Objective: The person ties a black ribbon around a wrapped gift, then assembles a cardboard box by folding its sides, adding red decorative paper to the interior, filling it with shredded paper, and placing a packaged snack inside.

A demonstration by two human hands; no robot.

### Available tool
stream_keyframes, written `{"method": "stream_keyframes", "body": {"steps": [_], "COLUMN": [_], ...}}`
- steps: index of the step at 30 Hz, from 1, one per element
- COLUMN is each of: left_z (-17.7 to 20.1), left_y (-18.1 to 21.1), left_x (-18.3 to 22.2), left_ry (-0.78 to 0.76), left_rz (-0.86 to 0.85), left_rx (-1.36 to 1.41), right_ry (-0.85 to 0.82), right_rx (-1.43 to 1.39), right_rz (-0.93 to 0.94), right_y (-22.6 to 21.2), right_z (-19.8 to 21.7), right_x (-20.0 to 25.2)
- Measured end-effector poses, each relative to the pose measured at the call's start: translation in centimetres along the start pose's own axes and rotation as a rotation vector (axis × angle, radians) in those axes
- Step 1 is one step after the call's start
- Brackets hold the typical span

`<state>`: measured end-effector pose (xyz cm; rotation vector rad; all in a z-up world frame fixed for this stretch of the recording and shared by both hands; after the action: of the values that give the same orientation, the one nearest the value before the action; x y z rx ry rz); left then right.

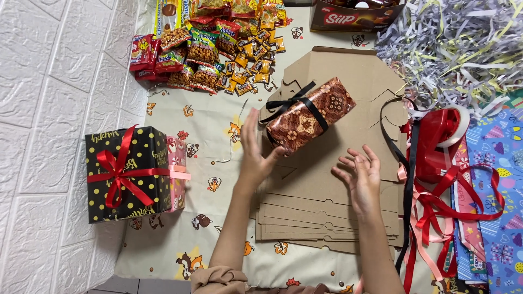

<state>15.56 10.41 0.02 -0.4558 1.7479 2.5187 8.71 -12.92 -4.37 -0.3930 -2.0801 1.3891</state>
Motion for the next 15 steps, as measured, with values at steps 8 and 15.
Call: {"method": "stream_keyframes", "body": {"steps": [8,15], "left_z": [-8.5,-9.4], "left_y": [-0.3,2.4], "left_x": [10.0,10.0], "left_ry": [-0.02,-0.147], "left_rz": [-0.243,-0.447], "left_rx": [0.065,-0.128], "right_ry": [-0.011,-0.224], "right_rx": [0.003,0.155], "right_rz": [-0.03,0.037], "right_y": [-0.1,-2.3], "right_z": [1.3,4.4], "right_x": [1.1,0.5]}}
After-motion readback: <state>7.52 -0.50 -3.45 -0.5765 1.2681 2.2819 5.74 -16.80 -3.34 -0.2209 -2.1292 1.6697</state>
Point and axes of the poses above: each hand's wrist, its own x-axis away from the middle knuckle, its own z-axis out of the back of the hand, y = z × x, the point moved 1 cm from there along -x, towards the middle knuckle, and after that the axes turned 11 degrees about y, right-handed, at the moved point
